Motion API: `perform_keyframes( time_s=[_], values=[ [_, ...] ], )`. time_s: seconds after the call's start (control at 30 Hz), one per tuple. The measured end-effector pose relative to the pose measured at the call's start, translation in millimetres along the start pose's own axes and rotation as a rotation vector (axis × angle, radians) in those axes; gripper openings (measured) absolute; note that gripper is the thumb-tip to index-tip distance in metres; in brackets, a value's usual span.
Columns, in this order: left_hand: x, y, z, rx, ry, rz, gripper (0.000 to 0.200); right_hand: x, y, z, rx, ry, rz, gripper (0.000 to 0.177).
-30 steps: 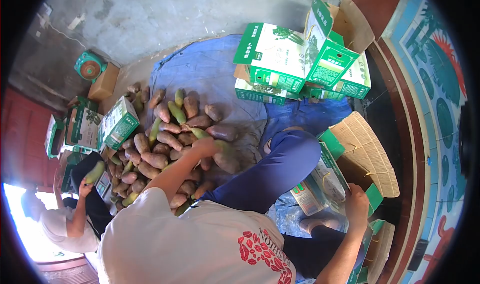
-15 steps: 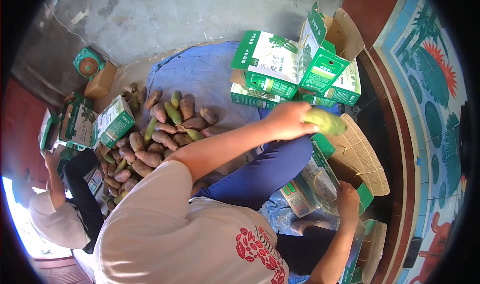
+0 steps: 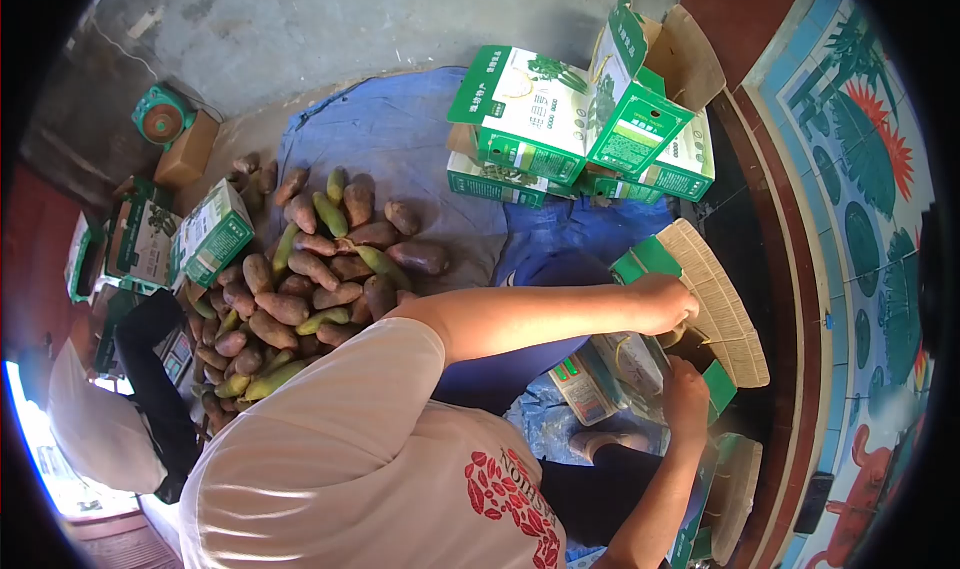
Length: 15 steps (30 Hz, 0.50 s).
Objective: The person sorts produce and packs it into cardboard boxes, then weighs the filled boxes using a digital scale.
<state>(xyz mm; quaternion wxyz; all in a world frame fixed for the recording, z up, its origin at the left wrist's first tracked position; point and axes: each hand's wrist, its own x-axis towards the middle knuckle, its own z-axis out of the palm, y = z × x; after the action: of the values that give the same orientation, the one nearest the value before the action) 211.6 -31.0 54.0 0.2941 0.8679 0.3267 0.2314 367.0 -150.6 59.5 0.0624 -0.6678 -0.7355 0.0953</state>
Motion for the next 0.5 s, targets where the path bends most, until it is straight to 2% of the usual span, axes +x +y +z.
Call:
perform_keyframes(
  time_s=[0.03,0.07,0.17,0.23,0.3,0.33,0.37,0.4,0.43,0.5],
  values=[
    [-1,3,-5,-0.094,0.048,0.018,0.022,0,1,0,-0.003,0.003,-0.003,0.015],
    [-4,7,-14,-0.017,0.061,0.034,0.022,0,1,0,-0.006,0.007,-0.006,0.015],
    [-15,-7,-23,-0.081,0.247,0.187,0.021,2,3,1,-0.021,0.053,-0.031,0.014],
    [-26,-10,-44,-0.115,0.251,0.157,0.017,3,4,5,-0.007,0.083,-0.067,0.018],
    [-38,-16,-59,-0.167,0.384,0.162,0.017,2,5,6,-0.037,0.117,-0.088,0.021],
    [-44,-25,-61,-0.194,0.430,0.115,0.018,3,7,9,-0.037,0.132,-0.103,0.023],
    [-53,-27,-74,-0.164,0.388,-0.014,0.020,3,8,12,-0.043,0.146,-0.107,0.025],
    [-61,-45,-72,-0.236,0.459,0.001,0.020,3,9,10,-0.010,0.100,-0.082,0.028],
    [-70,-42,-84,-0.237,0.438,-0.136,0.020,1,6,8,0.010,0.120,-0.060,0.029],
    [-88,-64,-95,-0.120,0.429,-0.239,0.018,1,10,18,0.015,0.159,-0.046,0.024]
  ],
)
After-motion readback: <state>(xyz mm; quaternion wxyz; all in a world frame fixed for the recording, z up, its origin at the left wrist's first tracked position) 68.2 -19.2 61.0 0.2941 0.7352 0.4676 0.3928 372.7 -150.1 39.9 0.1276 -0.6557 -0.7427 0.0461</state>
